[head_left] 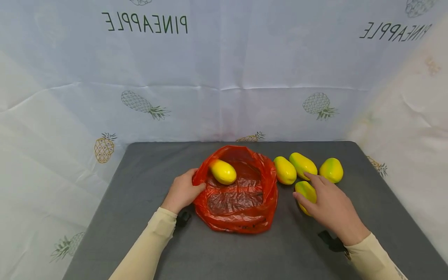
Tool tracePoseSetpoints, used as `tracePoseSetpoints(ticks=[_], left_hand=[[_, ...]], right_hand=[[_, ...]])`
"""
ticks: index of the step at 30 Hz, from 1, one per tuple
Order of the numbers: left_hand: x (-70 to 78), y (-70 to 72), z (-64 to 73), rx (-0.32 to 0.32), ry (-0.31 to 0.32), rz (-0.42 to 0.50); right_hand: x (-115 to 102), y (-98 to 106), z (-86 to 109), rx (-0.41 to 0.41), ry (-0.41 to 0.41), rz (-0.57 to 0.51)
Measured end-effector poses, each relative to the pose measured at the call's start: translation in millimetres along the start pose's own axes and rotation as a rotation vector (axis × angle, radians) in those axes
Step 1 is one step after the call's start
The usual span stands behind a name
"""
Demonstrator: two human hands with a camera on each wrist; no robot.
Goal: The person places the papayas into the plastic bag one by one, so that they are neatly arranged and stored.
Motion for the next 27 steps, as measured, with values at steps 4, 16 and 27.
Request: tracePoseSetpoints(ticks=[4, 16, 27], left_hand=[[1.0, 0.4, 0.3, 0.011, -0.008, -0.011], [3.4, -1.2, 0.3, 0.014, -0.02, -0.012], [3.7, 0.5, 1.4, 0.018, -0.016, 0.002]], right_hand=[[14.9, -7.6, 4.7, 0.008, -0.027, -0.001], [35.5, -25.1, 9.7, -0.01, -0.101, 0.004], [39.5, -30.2, 5.5, -0.034, -0.123, -0.009]])
Point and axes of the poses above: each hand's wrist, its own z-axis away from the middle knuckle, its own y-axis out of the back of the hand, x = y × z, the point moved 4 cm from there along -z, towards the middle knuckle, and after that the axes turned 8 degrees about -y, right-handed, at the moved point
